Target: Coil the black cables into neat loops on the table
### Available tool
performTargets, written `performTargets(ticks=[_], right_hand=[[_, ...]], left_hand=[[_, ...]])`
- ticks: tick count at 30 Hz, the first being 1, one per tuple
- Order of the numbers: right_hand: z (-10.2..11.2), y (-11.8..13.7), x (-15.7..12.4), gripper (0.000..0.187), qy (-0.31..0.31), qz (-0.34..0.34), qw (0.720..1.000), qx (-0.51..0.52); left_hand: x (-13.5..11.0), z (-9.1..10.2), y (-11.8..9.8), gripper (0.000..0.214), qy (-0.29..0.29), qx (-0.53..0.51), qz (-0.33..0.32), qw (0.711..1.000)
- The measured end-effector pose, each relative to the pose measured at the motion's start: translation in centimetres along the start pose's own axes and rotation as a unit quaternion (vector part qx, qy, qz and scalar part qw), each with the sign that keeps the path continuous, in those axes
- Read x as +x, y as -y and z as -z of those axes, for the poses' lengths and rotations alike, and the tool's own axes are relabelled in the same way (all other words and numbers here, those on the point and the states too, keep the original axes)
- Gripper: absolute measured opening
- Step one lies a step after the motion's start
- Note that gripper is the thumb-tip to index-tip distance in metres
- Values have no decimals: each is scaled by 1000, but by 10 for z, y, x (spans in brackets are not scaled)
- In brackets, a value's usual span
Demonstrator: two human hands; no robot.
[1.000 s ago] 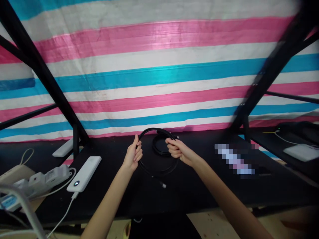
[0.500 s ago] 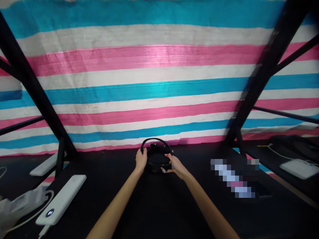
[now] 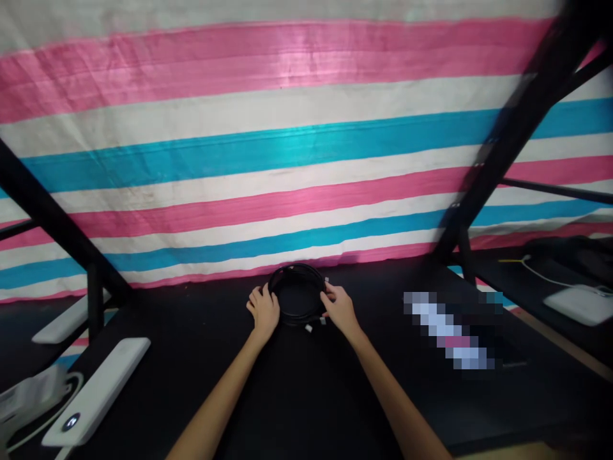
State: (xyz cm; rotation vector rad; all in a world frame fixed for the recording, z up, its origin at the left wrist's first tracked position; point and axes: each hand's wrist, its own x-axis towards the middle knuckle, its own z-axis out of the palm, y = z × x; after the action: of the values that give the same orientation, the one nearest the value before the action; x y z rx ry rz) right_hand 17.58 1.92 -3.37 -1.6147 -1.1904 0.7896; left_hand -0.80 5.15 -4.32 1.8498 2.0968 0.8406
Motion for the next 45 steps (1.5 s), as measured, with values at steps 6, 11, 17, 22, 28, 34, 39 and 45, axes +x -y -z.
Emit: performTargets(ticks=[6, 11, 17, 22, 28, 34, 39, 45], right_hand=[[12, -13, 4, 42, -45, -11, 997, -60], [13, -20, 5, 31, -35, -15, 994, -105], [9, -16, 1, 41, 30, 2, 995, -98], [5, -19, 3, 34, 33, -2, 996, -77], [9, -27, 7, 36, 44, -21, 995, -81], [9, -27, 6, 36, 81, 9, 986, -149], [9, -22, 2, 36, 75, 12, 971, -226], [15, -17, -4, 27, -14, 7, 945, -326]], left_hand=[[-3, 23, 26, 44, 8, 36, -14, 999], [-10, 45, 66, 32, 79, 83, -30, 993], [-9, 55, 79, 35, 141, 101, -74, 982], [-12, 55, 74, 32, 143, 116, -79, 980], [-16, 58, 74, 28, 150, 134, -101, 974], [-18, 56, 74, 23, 154, 149, -104, 971], [-19, 55, 75, 24, 149, 158, -112, 970], [-19, 56, 75, 24, 142, 165, -124, 968]])
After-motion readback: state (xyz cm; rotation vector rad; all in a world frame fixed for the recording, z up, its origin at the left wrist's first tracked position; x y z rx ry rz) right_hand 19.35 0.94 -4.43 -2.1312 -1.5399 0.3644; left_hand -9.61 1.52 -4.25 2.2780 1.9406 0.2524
